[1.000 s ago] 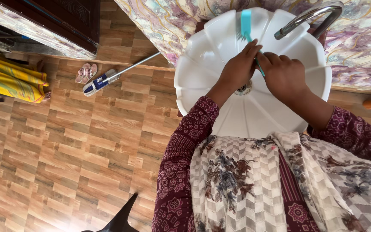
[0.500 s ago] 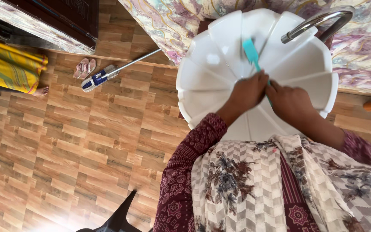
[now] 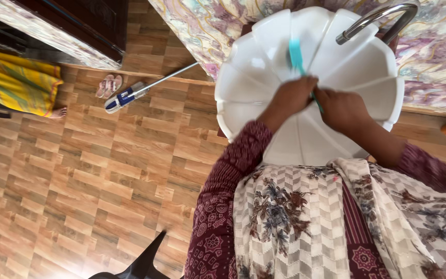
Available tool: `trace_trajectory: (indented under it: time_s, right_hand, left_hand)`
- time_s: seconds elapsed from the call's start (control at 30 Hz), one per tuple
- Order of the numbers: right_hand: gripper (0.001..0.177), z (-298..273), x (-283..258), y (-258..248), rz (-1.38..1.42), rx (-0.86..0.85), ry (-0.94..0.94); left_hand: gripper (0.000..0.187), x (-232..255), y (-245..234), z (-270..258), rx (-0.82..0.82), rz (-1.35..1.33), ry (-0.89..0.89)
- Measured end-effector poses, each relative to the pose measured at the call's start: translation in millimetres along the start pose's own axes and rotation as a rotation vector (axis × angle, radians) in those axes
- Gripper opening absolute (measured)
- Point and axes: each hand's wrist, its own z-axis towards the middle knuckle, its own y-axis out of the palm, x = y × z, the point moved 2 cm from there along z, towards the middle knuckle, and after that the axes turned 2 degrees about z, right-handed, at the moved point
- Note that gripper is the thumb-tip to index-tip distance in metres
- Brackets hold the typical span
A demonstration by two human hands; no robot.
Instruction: The person scrubs the inside of a white pedestal sink using a teal brush. They repeatedly scrub the basin and the drain area with both hands, maintaining a consistent cleaning motion throughout the clip.
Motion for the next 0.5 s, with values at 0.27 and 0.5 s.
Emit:
trace_trajectory:
  time_s: [0.27,0.5]
  right_hand:
    - [0.024,-35.1,-22.3,-6.3,-0.052,-0.041,-0.074]
    - [0.025,14.0,-24.5,-7.4,-0.049,0.005,-0.078]
  left_hand:
    - [0.034,37.7,17.4,-48.1,-0.098,-0.004,-0.051]
    - [0.040,5.0,-15.7,-24.3,0.091,0.044,-0.060]
